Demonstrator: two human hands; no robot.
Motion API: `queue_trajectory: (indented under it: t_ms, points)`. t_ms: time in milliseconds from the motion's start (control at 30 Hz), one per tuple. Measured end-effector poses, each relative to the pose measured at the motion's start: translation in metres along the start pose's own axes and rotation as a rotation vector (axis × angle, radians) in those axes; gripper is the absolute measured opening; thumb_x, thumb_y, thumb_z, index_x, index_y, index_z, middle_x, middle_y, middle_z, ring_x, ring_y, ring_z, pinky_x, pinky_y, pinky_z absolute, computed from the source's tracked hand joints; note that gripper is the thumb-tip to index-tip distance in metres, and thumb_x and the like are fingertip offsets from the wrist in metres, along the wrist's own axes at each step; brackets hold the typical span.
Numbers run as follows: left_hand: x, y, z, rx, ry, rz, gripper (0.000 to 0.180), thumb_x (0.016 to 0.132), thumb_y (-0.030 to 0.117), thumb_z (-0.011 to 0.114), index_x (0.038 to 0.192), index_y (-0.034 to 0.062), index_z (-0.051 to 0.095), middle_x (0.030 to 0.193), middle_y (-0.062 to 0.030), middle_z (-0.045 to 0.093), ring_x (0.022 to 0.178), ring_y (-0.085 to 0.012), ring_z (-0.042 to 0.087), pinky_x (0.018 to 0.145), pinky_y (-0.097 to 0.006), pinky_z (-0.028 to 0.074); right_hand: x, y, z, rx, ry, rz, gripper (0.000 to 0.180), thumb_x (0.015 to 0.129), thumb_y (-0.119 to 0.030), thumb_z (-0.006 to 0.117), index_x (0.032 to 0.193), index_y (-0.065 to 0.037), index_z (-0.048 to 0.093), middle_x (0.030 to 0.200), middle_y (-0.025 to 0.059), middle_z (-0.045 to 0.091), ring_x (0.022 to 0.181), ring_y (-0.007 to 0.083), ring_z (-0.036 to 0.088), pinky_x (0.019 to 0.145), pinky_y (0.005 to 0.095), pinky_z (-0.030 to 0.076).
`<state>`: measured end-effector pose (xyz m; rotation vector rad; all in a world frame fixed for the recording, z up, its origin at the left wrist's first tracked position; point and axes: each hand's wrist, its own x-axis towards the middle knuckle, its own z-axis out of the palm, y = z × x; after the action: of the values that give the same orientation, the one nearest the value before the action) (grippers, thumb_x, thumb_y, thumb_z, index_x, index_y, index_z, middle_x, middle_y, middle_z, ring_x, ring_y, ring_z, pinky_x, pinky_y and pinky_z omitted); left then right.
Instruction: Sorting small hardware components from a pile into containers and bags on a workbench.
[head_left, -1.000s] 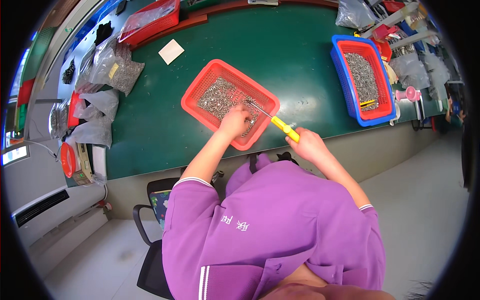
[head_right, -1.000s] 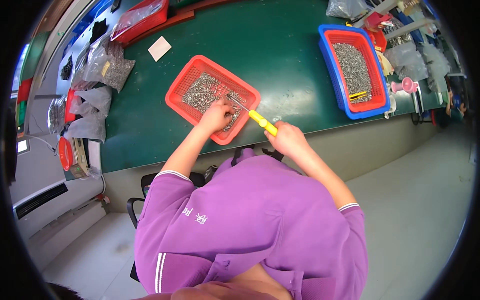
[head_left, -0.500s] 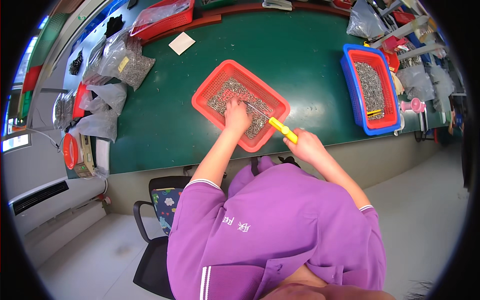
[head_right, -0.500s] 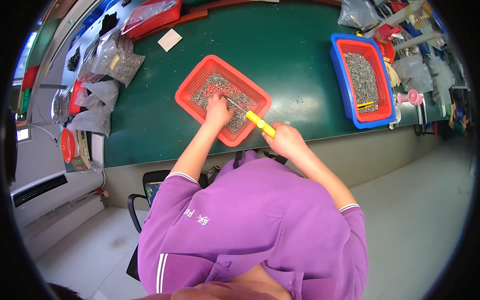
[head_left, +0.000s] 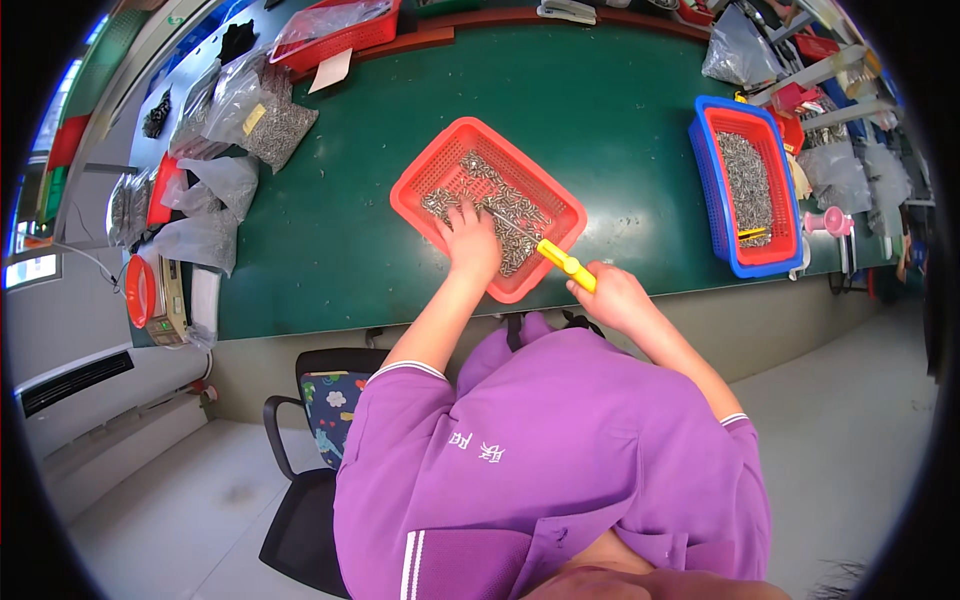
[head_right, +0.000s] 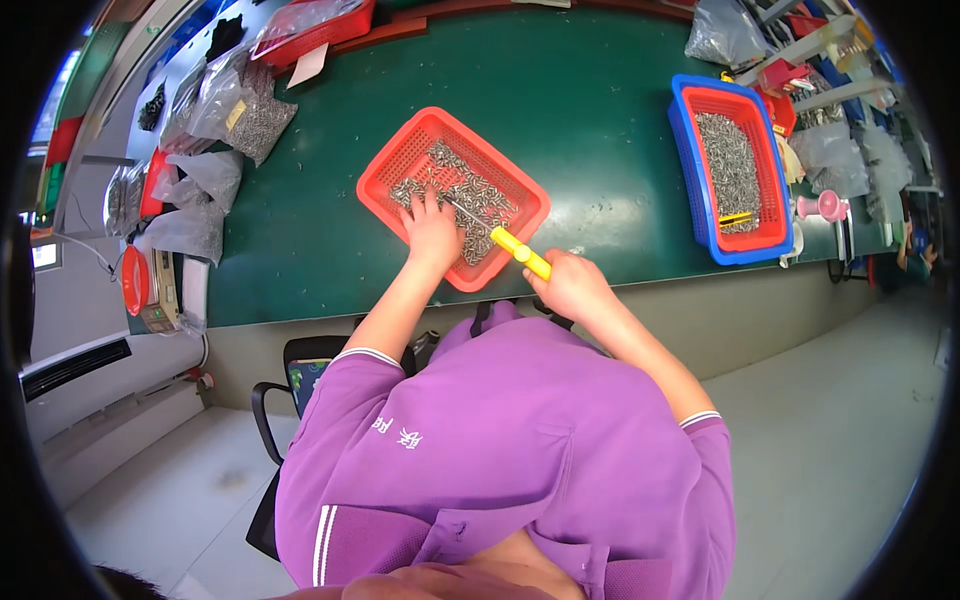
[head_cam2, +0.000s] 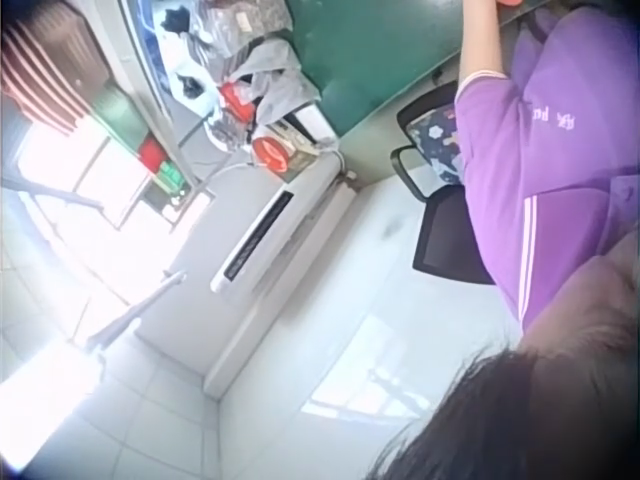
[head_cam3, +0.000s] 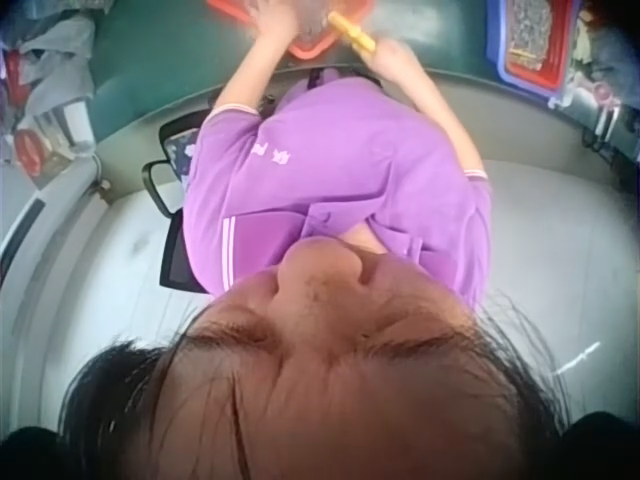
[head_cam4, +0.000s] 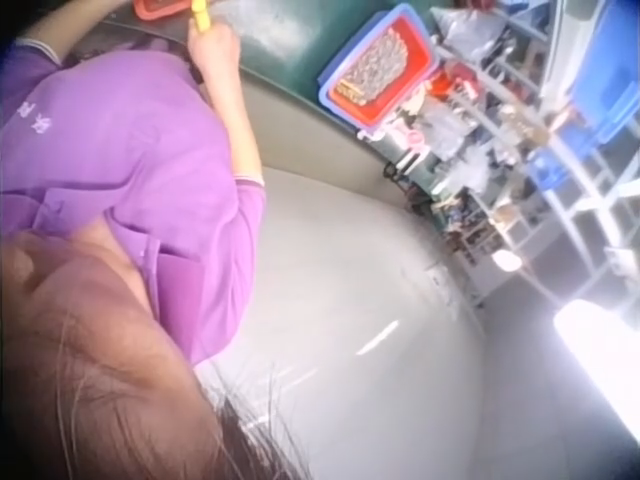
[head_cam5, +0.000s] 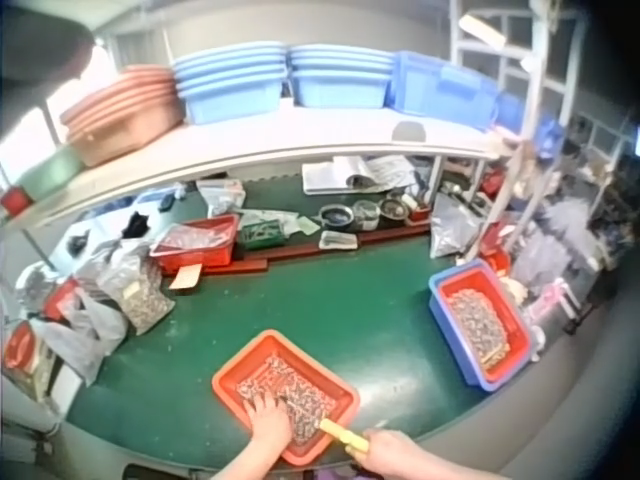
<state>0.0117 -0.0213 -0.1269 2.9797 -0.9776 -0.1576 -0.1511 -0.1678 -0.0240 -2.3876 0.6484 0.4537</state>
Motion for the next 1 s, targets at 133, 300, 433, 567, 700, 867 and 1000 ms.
queue_trajectory:
  t_ms: [133,300,433,567,700,867,1000]
  points:
    - [0.025,-0.002,0.01,0.131,-0.206,-0.132,0.086,0.074,0.041,0.065,0.139,-0.0008,0.028,0.138,-0.0311,0.029,0.12,-0.05,0.038,0.103,-0.054,0.028,0.004,-0.004,0.003,-0.009,-0.032,-0.025,0.036,0.084,-0.037,0.059,0.09,-0.001,0.057,0.082,0.0213,0.062,0.083,0.0391,0.06,0.075,0.046,0.048]
    - [0.034,-0.004,0.017,-0.17,-0.234,-0.087,0.065,0.078,0.034,0.059,0.126,-0.0044,0.041,0.128,-0.0285,0.037,0.112,-0.0467,0.045,0.09,-0.05,0.043,0.005,-0.002,0.006,0.007,-0.008,-0.053,0.037,0.084,-0.037,0.059,0.088,0.0,0.057,0.081,0.0218,0.062,0.082,0.0395,0.06,0.074,0.0461,0.048]
    - [0.021,-0.01,0.016,0.035,0.068,-0.11,0.053,0.081,0.023,0.05,0.126,-0.0052,0.045,0.134,-0.0258,0.035,0.118,-0.0463,0.039,0.1,-0.054,0.032,0.005,-0.007,-0.001,0.015,-0.03,-0.04,0.037,0.084,-0.037,0.059,0.088,0.0,0.058,0.081,0.0217,0.063,0.083,0.0395,0.06,0.075,0.0461,0.047]
    - [0.048,-0.023,0.033,0.221,-0.023,-0.268,0.049,0.082,0.021,0.048,0.125,-0.0048,0.046,0.13,-0.0251,0.04,0.114,-0.0443,0.043,0.1,-0.052,0.033,0.009,-0.024,-0.005,-0.003,-0.056,-0.076,0.037,0.084,-0.038,0.059,0.089,-0.001,0.058,0.082,0.0216,0.063,0.083,0.0393,0.06,0.075,0.0461,0.047]
    - [0.035,-0.002,0.023,-0.108,-0.229,-0.138,0.043,0.081,0.023,0.056,0.117,-0.0003,0.053,0.113,-0.0179,0.047,0.104,-0.0355,0.049,0.09,-0.045,0.044,0.012,-0.017,-0.009,0.013,-0.028,-0.054,0.037,0.084,-0.038,0.058,0.09,-0.001,0.058,0.081,0.0214,0.063,0.083,0.039,0.06,0.074,0.0463,0.047]
    - [0.008,-0.002,0.005,0.054,-0.005,-0.054,0.081,0.06,0.044,0.077,0.123,0.0027,0.048,0.127,-0.0165,0.043,0.112,-0.038,0.044,0.095,-0.049,0.037,0.005,-0.002,-0.011,-0.065,-0.061,0.003,0.037,0.084,-0.037,0.058,0.09,0.0,0.058,0.082,0.0212,0.063,0.083,0.0385,0.06,0.075,0.0461,0.047]
    - [0.04,-0.02,0.019,-0.098,-0.06,-0.038,0.05,0.072,0.029,0.068,0.112,0.002,0.053,0.117,-0.0169,0.049,0.108,-0.036,0.05,0.088,-0.049,0.044,0.003,0.008,-0.004,-0.078,-0.015,-0.005,0.037,0.084,-0.037,0.058,0.09,0.0,0.058,0.082,0.0209,0.063,0.082,0.0387,0.06,0.075,0.0462,0.048]
